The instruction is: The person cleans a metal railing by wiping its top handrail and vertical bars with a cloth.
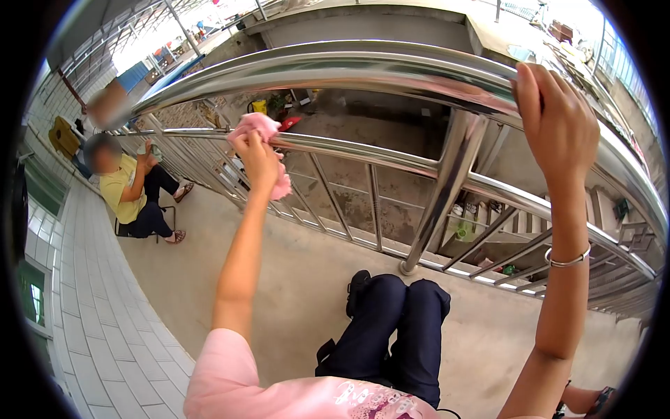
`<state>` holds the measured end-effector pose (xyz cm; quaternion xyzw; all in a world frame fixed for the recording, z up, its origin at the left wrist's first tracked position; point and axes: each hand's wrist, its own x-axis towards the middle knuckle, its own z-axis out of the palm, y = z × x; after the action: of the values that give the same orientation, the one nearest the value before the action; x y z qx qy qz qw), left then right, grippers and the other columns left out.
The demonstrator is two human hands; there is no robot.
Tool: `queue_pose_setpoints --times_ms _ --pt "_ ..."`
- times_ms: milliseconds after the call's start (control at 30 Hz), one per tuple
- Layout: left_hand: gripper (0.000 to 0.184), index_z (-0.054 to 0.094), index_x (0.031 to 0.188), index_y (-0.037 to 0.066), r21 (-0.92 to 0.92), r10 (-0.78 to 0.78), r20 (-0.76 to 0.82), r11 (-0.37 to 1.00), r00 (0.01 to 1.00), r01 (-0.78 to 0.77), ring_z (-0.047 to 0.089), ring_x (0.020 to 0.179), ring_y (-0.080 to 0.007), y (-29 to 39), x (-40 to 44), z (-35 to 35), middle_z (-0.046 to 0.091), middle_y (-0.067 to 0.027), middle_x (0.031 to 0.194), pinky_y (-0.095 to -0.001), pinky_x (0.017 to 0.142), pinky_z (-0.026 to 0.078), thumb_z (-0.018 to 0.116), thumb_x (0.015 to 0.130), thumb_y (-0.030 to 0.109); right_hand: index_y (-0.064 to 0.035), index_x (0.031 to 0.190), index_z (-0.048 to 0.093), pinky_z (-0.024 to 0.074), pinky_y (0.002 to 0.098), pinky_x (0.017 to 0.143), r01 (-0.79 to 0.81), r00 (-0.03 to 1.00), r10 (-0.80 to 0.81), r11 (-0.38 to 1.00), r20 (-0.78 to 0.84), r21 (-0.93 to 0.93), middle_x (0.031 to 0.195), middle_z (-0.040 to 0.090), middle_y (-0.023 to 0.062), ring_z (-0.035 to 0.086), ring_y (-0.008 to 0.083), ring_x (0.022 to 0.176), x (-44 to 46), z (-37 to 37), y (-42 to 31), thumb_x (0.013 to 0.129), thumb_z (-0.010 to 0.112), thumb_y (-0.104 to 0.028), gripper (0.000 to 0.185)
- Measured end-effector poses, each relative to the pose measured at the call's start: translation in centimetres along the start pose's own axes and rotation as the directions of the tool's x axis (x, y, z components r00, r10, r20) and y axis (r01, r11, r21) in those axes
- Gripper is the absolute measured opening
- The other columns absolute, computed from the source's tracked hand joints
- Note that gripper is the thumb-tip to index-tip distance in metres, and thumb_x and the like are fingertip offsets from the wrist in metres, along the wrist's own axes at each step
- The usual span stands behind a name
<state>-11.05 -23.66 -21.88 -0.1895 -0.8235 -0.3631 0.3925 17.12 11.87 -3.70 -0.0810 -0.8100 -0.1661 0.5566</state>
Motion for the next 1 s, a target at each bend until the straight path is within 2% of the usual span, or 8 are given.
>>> queue_pose_setpoints --times_ms 33,100,300,400,600,667,900,1000 --pt "0.020 0.051 0.110 0.000 0.014 -0.079 0.128 0.997 0.989 0.078 0.059 0.087 -0.0290 3.2 -0.6 -0.7 0.042 -0.0140 0.108 -0.0352 0.067 0.056 0.048 0.090 -0.001 -0.0149 0.089 0.071 0.0472 0.0303 0.052 0.008 1.000 -0.008 1.000 -0.007 0.008 0.075 0.069 0.0017 0.065 0.0208 0.061 0.0 -0.1 -0.1 0.099 0.050 -0.038 0.033" --pt "0.018 0.055 0.108 0.001 0.002 0.178 0.138 0.984 0.974 -0.180 0.051 0.108 -0.0358 8.1 -2.6 -0.3 0.049 -0.0184 0.113 -0.0441 0.089 0.045 0.052 0.091 0.003 -0.0144 0.087 0.070 0.0464 0.0318 0.053 0.005 1.000 -0.005 1.000 -0.022 0.025 0.072 0.067 0.0021 0.063 0.0216 0.060 0.1 -0.1 -0.3 0.099 0.049 -0.037 0.033" --pt "0.031 0.051 0.111 0.005 -0.420 0.404 0.249 0.864 0.880 -0.278 0.053 0.108 -0.0376 22.7 -8.9 1.8 0.051 -0.0168 0.120 -0.0437 0.089 0.048 0.060 0.081 0.005 -0.0137 0.085 0.068 0.0476 0.0340 0.059 0.009 0.999 -0.007 0.998 -0.039 0.064 0.072 0.065 0.0028 0.063 0.0244 0.063 0.2 -0.3 -0.4 0.099 0.050 -0.036 0.032" --pt "0.025 0.054 0.111 0.003 -0.531 0.243 0.181 0.840 0.953 -0.113 0.054 0.105 -0.0379 25.4 -11.0 3.6 0.053 -0.0172 0.115 -0.0408 0.090 0.047 0.055 0.085 0.003 -0.0138 0.083 0.067 0.0477 0.0345 0.060 -0.004 1.000 0.005 0.999 -0.014 0.047 0.072 0.065 0.0029 0.063 0.0252 0.063 0.2 -0.5 -0.5 0.098 0.050 -0.036 0.032" --pt "0.033 0.057 0.106 0.001 -0.743 0.237 0.338 0.662 0.911 0.103 0.055 0.108 -0.0309 18.1 -14.9 2.5 0.052 -0.0153 0.117 -0.0355 0.091 0.046 0.047 0.076 -0.011 -0.0153 0.084 0.067 0.0484 0.0358 0.059 -0.023 1.000 0.023 0.999 -0.017 0.031 0.073 0.066 0.0027 0.063 0.0258 0.064 0.0 -0.2 -0.3 0.099 0.049 -0.038 0.033" --pt "0.035 0.058 0.104 0.002 -0.669 0.226 0.303 0.743 0.926 0.037 0.052 0.112 -0.0292 14.4 -15.2 1.9 0.051 -0.0152 0.118 -0.0371 0.095 0.044 0.049 0.073 -0.011 -0.0165 0.086 0.068 0.0489 0.0353 0.057 0.010 1.000 -0.010 1.000 -0.019 -0.005 0.073 0.067 0.0017 0.064 0.0245 0.065 -0.1 0.0 0.2 0.099 0.048 -0.039 0.033" --pt "0.026 0.055 0.109 0.000 -0.292 -0.187 -0.143 0.946 0.972 0.140 0.053 0.109 -0.0304 7.1 -9.9 3.7 0.054 -0.0157 0.113 -0.0416 0.094 0.043 0.059 0.084 0.005 -0.0190 0.104 0.073 0.0457 0.0274 0.050 0.040 0.999 -0.039 0.997 0.031 -0.059 0.069 0.068 0.0003 0.063 0.0167 0.055 -0.7 0.7 1.7 0.099 0.048 -0.044 0.036" --pt "0.030 0.056 0.112 0.001 -0.333 -0.319 0.134 0.877 0.938 0.346 0.059 0.100 -0.0326 5.9 -9.2 5.3 0.059 -0.0165 0.107 -0.0424 0.089 0.046 0.063 0.086 0.014 -0.0194 0.104 0.073 0.0456 0.0258 0.050 -0.037 0.992 0.044 0.998 0.115 -0.056 0.071 0.069 -0.0013 0.064 0.0154 0.057 -0.8 0.5 1.7 0.100 0.046 -0.043 0.036"
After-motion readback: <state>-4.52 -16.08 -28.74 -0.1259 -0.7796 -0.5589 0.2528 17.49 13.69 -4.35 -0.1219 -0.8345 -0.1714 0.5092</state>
